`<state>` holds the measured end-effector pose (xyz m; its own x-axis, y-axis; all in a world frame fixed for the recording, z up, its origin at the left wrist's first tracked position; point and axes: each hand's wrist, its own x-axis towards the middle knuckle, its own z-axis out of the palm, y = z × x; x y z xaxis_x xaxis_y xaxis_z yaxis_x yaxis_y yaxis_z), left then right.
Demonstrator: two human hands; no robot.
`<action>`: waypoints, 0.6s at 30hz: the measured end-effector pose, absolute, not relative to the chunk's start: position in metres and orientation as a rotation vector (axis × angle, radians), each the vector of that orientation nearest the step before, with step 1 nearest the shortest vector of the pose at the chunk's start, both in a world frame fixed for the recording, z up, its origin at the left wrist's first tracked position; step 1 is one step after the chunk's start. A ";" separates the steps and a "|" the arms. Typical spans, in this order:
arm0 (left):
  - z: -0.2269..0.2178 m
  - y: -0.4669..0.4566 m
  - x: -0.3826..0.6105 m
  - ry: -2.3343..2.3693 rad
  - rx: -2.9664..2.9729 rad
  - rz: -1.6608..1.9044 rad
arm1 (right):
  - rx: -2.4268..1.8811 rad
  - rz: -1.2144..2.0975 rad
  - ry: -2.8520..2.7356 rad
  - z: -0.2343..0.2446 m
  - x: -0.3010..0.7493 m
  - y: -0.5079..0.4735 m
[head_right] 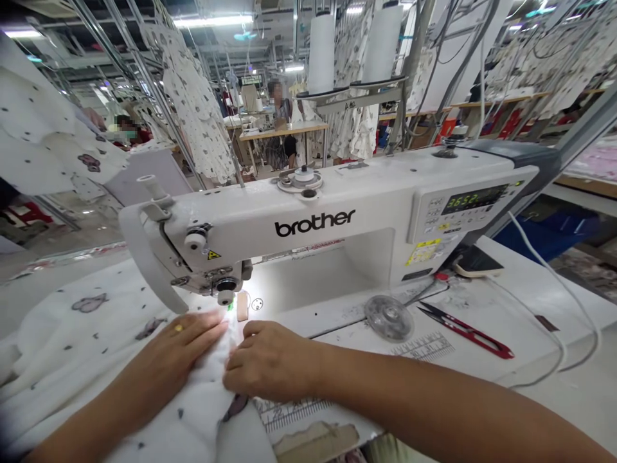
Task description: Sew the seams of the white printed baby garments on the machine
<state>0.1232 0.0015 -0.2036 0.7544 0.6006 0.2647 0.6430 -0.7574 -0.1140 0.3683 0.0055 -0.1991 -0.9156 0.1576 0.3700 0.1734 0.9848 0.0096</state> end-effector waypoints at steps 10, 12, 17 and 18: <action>-0.218 0.027 0.114 -1.140 -2.898 -0.373 | -0.417 0.035 -2.706 -0.208 0.364 0.014; -0.212 0.037 0.116 -1.208 -2.952 -0.328 | -0.455 0.048 -2.704 -0.210 0.361 0.018; -0.201 0.057 0.117 -1.319 -2.986 -0.234 | -0.613 0.063 -2.709 -0.213 0.354 0.025; -0.199 0.060 0.117 -1.323 -2.987 -0.226 | -0.630 0.062 -2.706 -0.213 0.353 0.025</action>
